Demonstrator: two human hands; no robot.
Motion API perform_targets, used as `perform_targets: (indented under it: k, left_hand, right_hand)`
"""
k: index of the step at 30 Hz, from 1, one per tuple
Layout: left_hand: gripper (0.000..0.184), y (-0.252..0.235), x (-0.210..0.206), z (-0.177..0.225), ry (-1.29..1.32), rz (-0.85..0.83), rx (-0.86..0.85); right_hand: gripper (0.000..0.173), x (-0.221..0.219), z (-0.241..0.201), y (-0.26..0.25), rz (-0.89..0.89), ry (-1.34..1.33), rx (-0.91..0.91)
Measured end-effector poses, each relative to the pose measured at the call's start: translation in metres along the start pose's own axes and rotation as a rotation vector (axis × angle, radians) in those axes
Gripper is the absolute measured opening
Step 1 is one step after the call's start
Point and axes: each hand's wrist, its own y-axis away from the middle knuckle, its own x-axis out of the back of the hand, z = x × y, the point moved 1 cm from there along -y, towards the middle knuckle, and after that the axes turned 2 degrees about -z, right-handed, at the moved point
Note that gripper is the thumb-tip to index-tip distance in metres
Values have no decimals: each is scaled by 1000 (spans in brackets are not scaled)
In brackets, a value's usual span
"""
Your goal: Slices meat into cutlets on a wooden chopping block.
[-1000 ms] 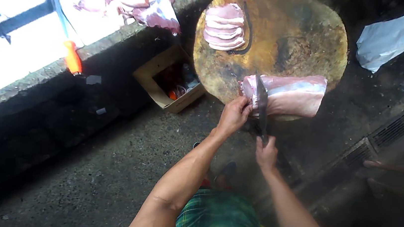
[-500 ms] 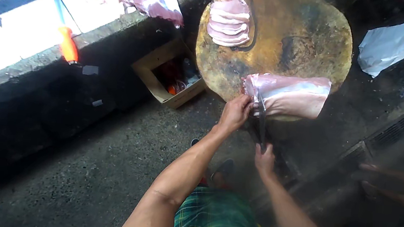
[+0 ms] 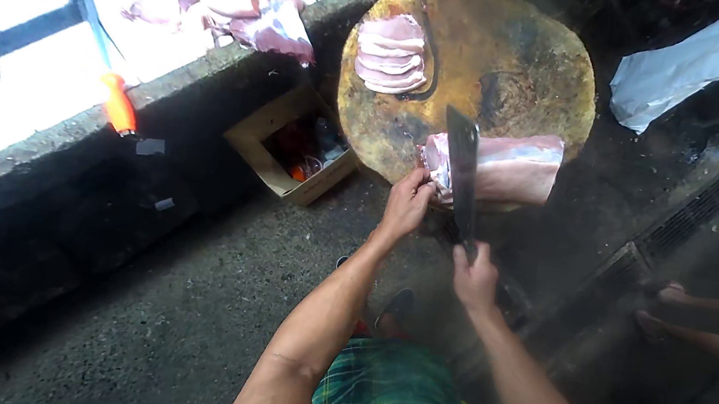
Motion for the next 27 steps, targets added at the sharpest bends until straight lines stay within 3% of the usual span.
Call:
perform_targets:
  k: [8,16,27]
  left_hand:
    - [22,-6,-5,4,-136,25,-6]
    - [21,-13,-5,14,-367,8,-76]
    - [21,-21,-4,13,-420,10,-85]
  right_hand:
    - [53,-16,-6,-27,-122,48,-156]
    - [50,-28,11,-9,-172,104,-232]
    - [50,-30,61,36,-287,133,-324]
